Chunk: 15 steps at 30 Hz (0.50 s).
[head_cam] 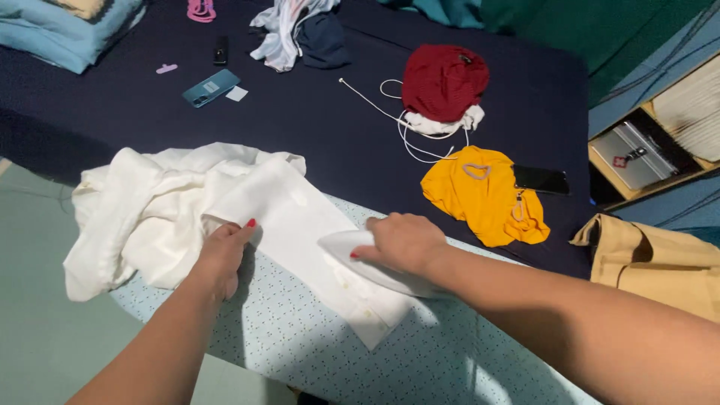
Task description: Ironing a white long-sleeved shirt on an ironing board.
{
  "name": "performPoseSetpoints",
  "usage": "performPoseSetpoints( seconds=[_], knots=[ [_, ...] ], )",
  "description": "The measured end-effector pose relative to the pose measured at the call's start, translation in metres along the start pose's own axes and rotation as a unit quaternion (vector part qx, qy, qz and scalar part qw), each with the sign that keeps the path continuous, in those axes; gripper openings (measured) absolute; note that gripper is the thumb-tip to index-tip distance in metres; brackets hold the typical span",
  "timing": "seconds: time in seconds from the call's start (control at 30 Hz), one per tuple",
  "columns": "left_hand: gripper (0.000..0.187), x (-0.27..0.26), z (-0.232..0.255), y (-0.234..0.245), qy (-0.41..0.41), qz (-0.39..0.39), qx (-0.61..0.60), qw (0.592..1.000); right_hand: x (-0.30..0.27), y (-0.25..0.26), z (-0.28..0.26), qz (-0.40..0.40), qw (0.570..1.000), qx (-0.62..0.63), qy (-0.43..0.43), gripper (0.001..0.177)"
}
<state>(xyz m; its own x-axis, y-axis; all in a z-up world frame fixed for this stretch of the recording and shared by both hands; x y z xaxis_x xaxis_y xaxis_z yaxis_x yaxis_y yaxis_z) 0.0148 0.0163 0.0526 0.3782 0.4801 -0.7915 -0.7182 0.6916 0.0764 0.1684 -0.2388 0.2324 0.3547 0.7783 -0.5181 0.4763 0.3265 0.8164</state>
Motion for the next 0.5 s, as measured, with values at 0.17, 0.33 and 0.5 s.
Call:
performPoseSetpoints(
  seconds=[0.17,0.33,0.5],
  knots=[
    [0.024,0.027,-0.011,-0.001,-0.009,0.002,-0.028,1.000,-0.018,-0.007,0.025,0.008,1.000,-0.004,-0.016,0.060],
    [0.012,0.005,-0.008,-0.001,-0.022,0.007,-0.028,0.999,-0.011,-0.001,0.008,-0.021,0.996,0.020,-0.083,0.061],
    [0.013,0.008,-0.009,-0.001,-0.025,0.014,-0.031,0.999,0.025,0.007,-0.010,0.026,0.997,0.008,-0.068,0.061]
  ],
)
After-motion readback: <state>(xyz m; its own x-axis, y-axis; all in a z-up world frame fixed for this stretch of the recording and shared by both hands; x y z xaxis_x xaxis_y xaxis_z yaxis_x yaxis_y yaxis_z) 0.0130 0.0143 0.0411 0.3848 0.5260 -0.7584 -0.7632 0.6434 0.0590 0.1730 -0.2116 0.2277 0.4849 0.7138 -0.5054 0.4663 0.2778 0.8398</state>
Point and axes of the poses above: each hand's wrist, its own x-axis towards the middle knuckle, its own y-axis out of the back of the hand, z = x × y, the point moved 2 cm from there along x, towards the middle knuckle, and after that the axes turned 13 degrees about y, right-handed, at the moved point
